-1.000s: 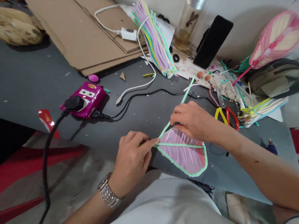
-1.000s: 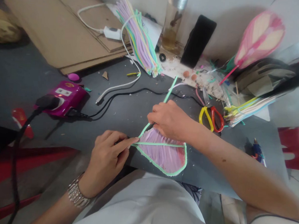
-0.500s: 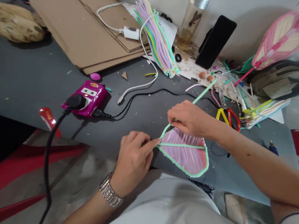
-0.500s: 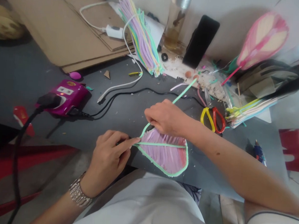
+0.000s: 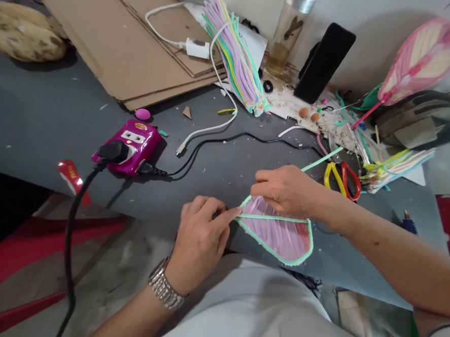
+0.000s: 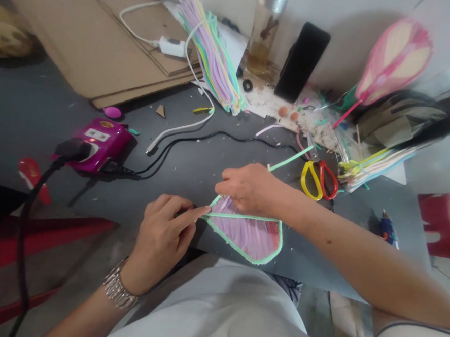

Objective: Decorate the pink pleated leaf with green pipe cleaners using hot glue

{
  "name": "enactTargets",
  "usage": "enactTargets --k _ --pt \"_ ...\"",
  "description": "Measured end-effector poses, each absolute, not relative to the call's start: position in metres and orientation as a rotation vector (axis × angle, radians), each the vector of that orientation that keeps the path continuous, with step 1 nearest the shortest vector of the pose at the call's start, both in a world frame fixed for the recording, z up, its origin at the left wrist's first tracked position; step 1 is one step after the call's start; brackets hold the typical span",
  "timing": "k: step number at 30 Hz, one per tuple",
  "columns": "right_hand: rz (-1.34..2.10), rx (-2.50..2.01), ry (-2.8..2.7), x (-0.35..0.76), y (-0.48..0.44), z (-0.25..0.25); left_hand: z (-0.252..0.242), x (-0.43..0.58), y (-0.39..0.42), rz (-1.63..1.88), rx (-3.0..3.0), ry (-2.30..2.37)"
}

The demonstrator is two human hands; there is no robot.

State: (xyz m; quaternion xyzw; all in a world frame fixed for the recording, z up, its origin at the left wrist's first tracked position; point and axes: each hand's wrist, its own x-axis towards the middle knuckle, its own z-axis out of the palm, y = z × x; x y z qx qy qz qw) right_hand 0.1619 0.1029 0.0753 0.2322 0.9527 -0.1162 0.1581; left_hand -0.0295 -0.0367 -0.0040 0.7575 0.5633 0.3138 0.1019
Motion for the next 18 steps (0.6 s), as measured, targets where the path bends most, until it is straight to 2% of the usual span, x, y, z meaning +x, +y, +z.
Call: enactTargets --k 18 --pt "-0.256 0.621 2.664 0.1548 0.1008 0.0745 -0.0039 -0.0301 -0.0363 0.907 2.232 1.664"
